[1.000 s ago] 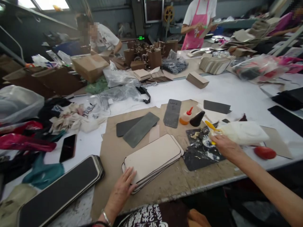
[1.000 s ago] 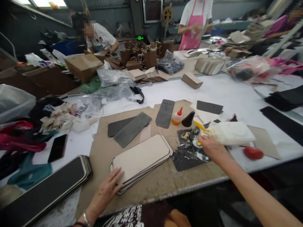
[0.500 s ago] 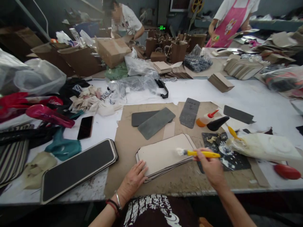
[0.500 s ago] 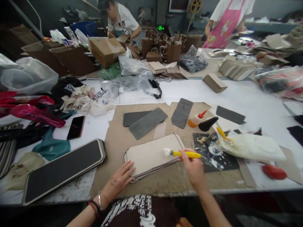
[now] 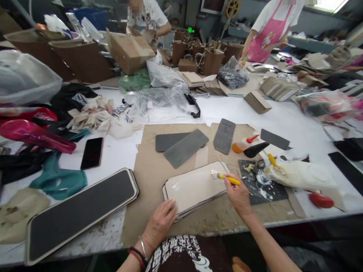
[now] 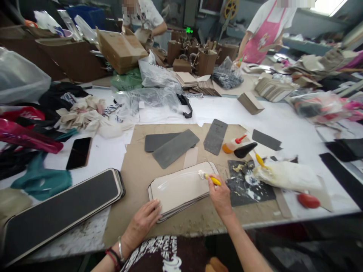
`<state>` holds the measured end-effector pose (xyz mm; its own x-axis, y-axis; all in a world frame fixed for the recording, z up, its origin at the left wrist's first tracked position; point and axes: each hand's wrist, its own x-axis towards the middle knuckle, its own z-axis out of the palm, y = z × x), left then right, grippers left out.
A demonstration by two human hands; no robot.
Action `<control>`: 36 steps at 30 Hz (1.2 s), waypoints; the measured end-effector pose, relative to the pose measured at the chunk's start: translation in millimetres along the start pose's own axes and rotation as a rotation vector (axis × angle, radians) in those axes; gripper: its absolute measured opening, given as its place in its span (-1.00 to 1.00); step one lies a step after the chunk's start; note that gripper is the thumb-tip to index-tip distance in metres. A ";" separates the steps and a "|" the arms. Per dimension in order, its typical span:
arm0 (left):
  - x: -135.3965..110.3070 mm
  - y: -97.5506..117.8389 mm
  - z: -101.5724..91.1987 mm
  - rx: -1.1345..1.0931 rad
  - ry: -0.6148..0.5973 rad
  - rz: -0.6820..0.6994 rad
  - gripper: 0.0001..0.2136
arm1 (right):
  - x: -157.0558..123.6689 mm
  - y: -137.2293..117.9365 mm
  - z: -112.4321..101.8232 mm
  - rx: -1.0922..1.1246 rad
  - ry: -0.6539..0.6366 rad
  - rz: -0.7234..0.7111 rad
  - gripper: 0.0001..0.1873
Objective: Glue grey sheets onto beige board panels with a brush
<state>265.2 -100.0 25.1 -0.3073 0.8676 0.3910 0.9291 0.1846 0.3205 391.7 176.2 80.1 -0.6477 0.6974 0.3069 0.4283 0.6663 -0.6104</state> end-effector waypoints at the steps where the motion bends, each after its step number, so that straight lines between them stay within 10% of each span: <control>1: -0.4 -0.4 1.3 -0.006 0.016 0.004 -0.81 | -1.1 7.8 -6.9 -0.049 0.031 -0.008 -0.71; 4: -1.4 -1.8 4.9 -0.032 0.041 0.012 -0.81 | -19.0 1.9 -9.5 -0.078 0.044 -0.048 -0.77; 12: -5.0 -8.8 5.9 -0.139 0.074 0.097 -0.86 | -71.8 -108.9 41.3 0.344 -0.273 -0.001 -0.85; 21: -4.9 -6.9 6.8 -0.142 0.067 0.047 -0.87 | -47.8 -16.9 -12.8 0.068 -0.013 0.237 -0.74; 25: -2.3 -4.7 3.2 -0.133 0.033 0.028 -0.86 | -46.3 -36.0 -7.7 0.116 -0.033 0.199 -0.77; 31: 1.2 -2.9 -0.5 -0.095 -0.008 0.005 -0.87 | -51.2 -103.7 54.3 0.493 -0.318 0.136 -0.82; 36: 2.7 -3.2 -1.0 -0.090 0.026 0.008 -0.89 | -29.3 -86.8 58.4 0.361 -0.261 0.024 -0.83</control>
<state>261.2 -98.7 26.0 -0.3065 0.8562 0.4159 0.9095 0.1344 0.3934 336.8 82.5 81.4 -0.7974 0.5908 0.1233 0.2276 0.4836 -0.8452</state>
